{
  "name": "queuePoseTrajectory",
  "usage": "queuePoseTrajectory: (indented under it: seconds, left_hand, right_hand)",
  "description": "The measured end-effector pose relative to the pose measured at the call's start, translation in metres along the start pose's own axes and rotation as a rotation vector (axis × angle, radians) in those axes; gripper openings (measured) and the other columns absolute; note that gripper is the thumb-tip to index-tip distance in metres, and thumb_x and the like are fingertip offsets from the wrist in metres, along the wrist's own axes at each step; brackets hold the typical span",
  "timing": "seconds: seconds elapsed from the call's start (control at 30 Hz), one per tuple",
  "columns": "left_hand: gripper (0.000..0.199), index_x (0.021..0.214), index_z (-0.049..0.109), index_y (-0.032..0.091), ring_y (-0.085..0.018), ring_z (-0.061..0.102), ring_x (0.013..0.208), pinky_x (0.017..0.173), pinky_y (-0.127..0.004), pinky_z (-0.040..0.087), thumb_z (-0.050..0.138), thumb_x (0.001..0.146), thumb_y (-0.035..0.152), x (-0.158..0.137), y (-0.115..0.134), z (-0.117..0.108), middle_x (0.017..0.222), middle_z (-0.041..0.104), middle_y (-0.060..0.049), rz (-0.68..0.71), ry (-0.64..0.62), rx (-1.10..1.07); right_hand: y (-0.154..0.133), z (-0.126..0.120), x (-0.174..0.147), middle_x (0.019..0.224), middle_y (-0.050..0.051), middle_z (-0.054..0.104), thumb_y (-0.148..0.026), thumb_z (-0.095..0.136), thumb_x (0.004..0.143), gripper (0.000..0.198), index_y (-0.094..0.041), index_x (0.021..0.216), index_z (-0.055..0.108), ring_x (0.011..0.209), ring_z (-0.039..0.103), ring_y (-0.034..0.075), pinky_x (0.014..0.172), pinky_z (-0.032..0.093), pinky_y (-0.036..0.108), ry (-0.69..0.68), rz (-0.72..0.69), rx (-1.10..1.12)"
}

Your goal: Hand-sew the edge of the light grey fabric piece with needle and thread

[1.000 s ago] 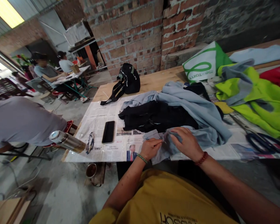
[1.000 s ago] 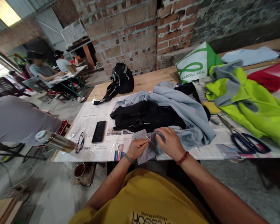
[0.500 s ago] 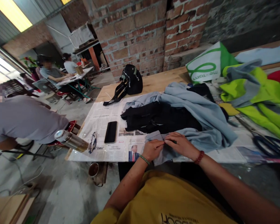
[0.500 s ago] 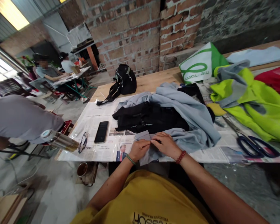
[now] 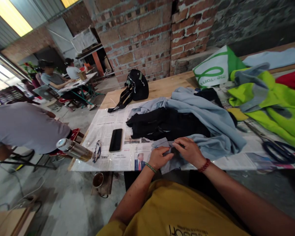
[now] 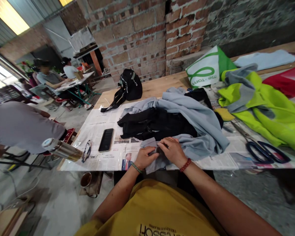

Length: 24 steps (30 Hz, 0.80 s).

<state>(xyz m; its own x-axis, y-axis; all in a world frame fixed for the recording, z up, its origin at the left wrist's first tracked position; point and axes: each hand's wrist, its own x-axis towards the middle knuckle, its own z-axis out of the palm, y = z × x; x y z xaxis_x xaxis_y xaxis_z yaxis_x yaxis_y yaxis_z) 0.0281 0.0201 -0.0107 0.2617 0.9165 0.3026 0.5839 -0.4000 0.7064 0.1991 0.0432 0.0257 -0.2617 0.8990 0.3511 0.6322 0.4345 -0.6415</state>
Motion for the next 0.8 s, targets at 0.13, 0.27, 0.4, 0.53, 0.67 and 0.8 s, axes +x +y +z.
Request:
queuePoseTrajectory:
  seconds: [0.13, 0.27, 0.4, 0.53, 0.67, 0.8]
  left_hand:
    - [0.016, 0.068, 0.066, 0.016, -0.012, 0.058, 0.065, 0.067, -0.023, 0.049, 0.056, 0.080, 0.015, 0.000, -0.001, 0.000, 0.065, 0.063, -0.001, 0.018, -0.010, -0.024]
    - [0.016, 0.073, 0.067, 0.016, -0.012, 0.059, 0.066, 0.068, -0.023, 0.049, 0.053, 0.080, 0.013, 0.000, -0.004, 0.001, 0.068, 0.065, -0.002, 0.037, -0.022, -0.046]
    - [0.016, 0.082, 0.069, 0.017, -0.013, 0.061, 0.071, 0.071, -0.024, 0.050, 0.053, 0.084, 0.020, 0.000, -0.006, 0.002, 0.075, 0.068, -0.003, 0.044, -0.036, -0.051]
    - [0.020, 0.077, 0.068, 0.017, -0.013, 0.060, 0.069, 0.069, -0.024, 0.049, 0.053, 0.086, 0.026, 0.000, -0.007, 0.003, 0.071, 0.066, -0.003, 0.062, -0.051, -0.017]
    - [0.025, 0.071, 0.066, 0.016, -0.013, 0.059, 0.066, 0.065, -0.023, 0.047, 0.051, 0.088, 0.027, 0.000, -0.008, 0.002, 0.068, 0.064, -0.003, 0.108, -0.072, 0.022]
    - [0.023, 0.069, 0.065, 0.016, -0.012, 0.057, 0.066, 0.064, -0.021, 0.046, 0.053, 0.087, 0.026, 0.000, -0.007, 0.000, 0.068, 0.064, -0.003, 0.125, -0.100, 0.046]
  right_hand:
    - [-0.009, 0.003, 0.002, 0.078, 0.002, 0.070, -0.033, 0.046, 0.086, 0.024, -0.022, 0.077, 0.065, 0.077, 0.062, 0.017, 0.082, 0.041, 0.033, -0.008, -0.028, -0.019]
    - [-0.004, 0.008, -0.004, 0.082, 0.002, 0.072, -0.034, 0.045, 0.085, 0.024, -0.023, 0.082, 0.067, 0.078, 0.064, 0.017, 0.078, 0.044, 0.030, -0.076, -0.004, 0.034]
    - [0.004, 0.010, -0.008, 0.084, 0.002, 0.072, -0.036, 0.046, 0.083, 0.024, -0.023, 0.082, 0.067, 0.078, 0.064, 0.017, 0.076, 0.046, 0.031, -0.104, 0.035, 0.112]
    - [0.005, 0.010, -0.003, 0.074, 0.001, 0.069, -0.038, 0.045, 0.083, 0.025, -0.021, 0.078, 0.064, 0.071, 0.062, 0.016, 0.069, 0.047, 0.028, 0.004, 0.190, 0.244]
    - [0.002, 0.011, 0.010, 0.068, 0.001, 0.066, -0.040, 0.049, 0.080, 0.023, -0.021, 0.073, 0.060, 0.066, 0.060, 0.014, 0.064, 0.047, 0.026, 0.104, 0.291, 0.397]
    - [0.003, 0.001, 0.023, 0.068, 0.002, 0.065, -0.041, 0.050, 0.080, 0.024, -0.019, 0.074, 0.059, 0.065, 0.059, 0.014, 0.064, 0.047, 0.025, 0.165, 0.333, 0.494]
